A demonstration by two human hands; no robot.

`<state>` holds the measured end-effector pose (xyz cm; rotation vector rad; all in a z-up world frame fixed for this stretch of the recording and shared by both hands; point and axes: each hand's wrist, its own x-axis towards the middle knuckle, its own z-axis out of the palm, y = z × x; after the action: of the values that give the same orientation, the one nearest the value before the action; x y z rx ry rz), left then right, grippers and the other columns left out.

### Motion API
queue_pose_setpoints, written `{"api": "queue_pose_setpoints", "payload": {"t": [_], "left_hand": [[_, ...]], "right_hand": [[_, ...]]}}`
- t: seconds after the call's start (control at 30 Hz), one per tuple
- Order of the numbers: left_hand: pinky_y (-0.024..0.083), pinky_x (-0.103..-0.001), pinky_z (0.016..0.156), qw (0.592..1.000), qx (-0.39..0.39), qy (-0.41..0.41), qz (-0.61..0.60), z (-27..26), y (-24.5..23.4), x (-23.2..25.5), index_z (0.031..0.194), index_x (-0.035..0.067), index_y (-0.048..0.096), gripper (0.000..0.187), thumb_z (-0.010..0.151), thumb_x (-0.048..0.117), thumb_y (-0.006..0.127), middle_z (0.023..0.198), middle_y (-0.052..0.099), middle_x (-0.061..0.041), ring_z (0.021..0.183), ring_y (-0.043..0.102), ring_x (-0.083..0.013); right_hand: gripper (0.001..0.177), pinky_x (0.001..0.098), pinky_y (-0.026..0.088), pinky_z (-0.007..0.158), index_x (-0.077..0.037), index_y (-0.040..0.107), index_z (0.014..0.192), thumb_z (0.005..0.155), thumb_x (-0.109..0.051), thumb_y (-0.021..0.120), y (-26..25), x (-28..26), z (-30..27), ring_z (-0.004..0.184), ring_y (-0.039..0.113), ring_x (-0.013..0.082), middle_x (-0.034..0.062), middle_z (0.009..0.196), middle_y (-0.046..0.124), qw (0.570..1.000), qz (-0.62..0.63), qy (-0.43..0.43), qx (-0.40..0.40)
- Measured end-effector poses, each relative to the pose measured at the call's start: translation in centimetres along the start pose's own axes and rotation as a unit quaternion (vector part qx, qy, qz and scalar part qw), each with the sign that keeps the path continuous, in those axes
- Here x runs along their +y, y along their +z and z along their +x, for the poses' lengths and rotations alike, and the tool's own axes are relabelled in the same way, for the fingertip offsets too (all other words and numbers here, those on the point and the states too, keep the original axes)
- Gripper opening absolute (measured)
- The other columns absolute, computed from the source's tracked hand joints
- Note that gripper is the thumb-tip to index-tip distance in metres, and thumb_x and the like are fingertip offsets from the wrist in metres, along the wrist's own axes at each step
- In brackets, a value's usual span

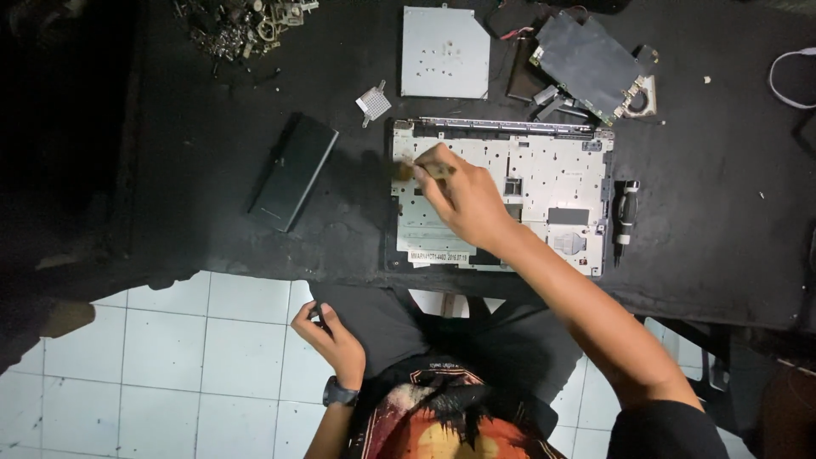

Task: The person cleans the interior of a disassembled electronic device using a brush and a spray can. They brush dust from the metal chassis and circuit board, then spray a component and wipe it with a cloth. The person also cleans a small fan with the brush.

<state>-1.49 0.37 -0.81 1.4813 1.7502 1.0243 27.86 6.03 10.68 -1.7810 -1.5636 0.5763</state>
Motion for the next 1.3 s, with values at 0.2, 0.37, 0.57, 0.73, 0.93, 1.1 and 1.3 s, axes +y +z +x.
{"api": "queue_pose_setpoints", "payload": {"t": [0.2, 0.37, 0.57, 0.73, 0.93, 1.1, 1.3], "left_hand": [[0.039, -0.04, 0.101, 1.0, 0.002, -0.002, 0.0, 0.0, 0.1, 0.5, 0.12, 0.0, 0.052, 0.023, 0.108, 0.019, 0.047, 0.117, 0.051, -0.013, 0.11, 0.049, -0.028], [0.038, -0.041, 0.102, 1.0, 0.004, 0.003, 0.015, -0.2, 0.1, 0.3, 0.119, 0.0, 0.051, 0.027, 0.109, 0.024, 0.046, 0.117, 0.052, -0.014, 0.111, 0.049, -0.0294], [0.04, -0.042, 0.099, 1.0, 0.001, 0.015, 0.022, -0.1, 0.3, -0.6, 0.119, 0.0, 0.053, 0.029, 0.109, 0.026, 0.044, 0.116, 0.052, -0.015, 0.109, 0.05, -0.0299], [0.041, -0.042, 0.099, 1.0, 0.001, 0.007, 0.027, 0.0, 0.4, -0.6, 0.12, 0.0, 0.053, 0.029, 0.107, 0.025, 0.046, 0.118, 0.053, -0.015, 0.111, 0.05, -0.0305], [0.04, -0.04, 0.1, 0.999, 0.003, 0.01, 0.035, -0.3, 0.3, -0.7, 0.12, 0.001, 0.054, 0.029, 0.108, 0.026, 0.044, 0.116, 0.054, -0.014, 0.11, 0.05, -0.0288], [0.04, -0.04, 0.097, 1.0, 0.003, 0.01, 0.026, -0.1, 0.4, -0.3, 0.119, 0.001, 0.054, 0.025, 0.107, 0.022, 0.046, 0.114, 0.053, -0.013, 0.108, 0.05, -0.0282], [0.04, -0.04, 0.1, 1.0, 0.002, -0.001, 0.028, -0.1, 0.4, -0.5, 0.119, 0.003, 0.054, 0.029, 0.107, 0.028, 0.045, 0.115, 0.053, -0.012, 0.11, 0.05, -0.0278]], "right_hand": [[0.034, 0.0332, 0.04, 0.052, -0.004, 0.061, 0.107, 0.11, -0.03, 0.039, -0.5, -0.1, -2.2, 0.055, 0.051, 0.0156, 0.0047, 0.093, 0.056, 0.997, 0.065, 0.016, -0.029], [0.042, 0.0273, 0.036, 0.041, -0.009, 0.061, 0.095, 0.11, -0.034, 0.032, -0.3, 0.0, -4.7, 0.047, 0.046, 0.0121, 0.0049, 0.086, 0.058, 0.99, 0.066, -0.032, -0.12], [0.036, 0.0272, 0.046, 0.055, -0.007, 0.059, 0.103, 0.112, -0.032, 0.035, -0.8, 4.0, -2.3, 0.071, 0.059, 0.0164, 0.0072, 0.088, 0.068, 0.996, 0.086, -0.021, 0.025], [0.028, 0.0204, 0.028, 0.03, -0.002, 0.062, 0.114, 0.114, -0.015, 0.038, -0.4, 2.6, -2.0, 0.039, 0.038, 0.0071, -0.0029, 0.062, 0.049, 0.996, 0.011, 0.064, 0.055], [0.027, 0.0174, 0.038, 0.028, -0.01, 0.059, 0.101, 0.11, -0.024, 0.039, -0.7, 1.7, -1.6, 0.04, 0.05, 0.0044, -0.0025, 0.065, 0.06, 0.988, 0.058, -0.05, -0.133], [0.022, 0.0207, 0.035, 0.025, 0.002, 0.061, 0.109, 0.114, -0.009, 0.042, -2.2, 2.9, 1.4, 0.038, 0.049, 0.0093, 0.0088, 0.065, 0.065, 0.998, 0.0, 0.038, 0.042], [0.009, 0.0224, 0.031, 0.027, -0.016, 0.054, 0.104, 0.105, -0.022, 0.047, -0.5, 0.9, -3.6, 0.034, 0.04, 0.0053, -0.0053, 0.056, 0.057, 0.983, -0.039, -0.133, -0.124]]}}
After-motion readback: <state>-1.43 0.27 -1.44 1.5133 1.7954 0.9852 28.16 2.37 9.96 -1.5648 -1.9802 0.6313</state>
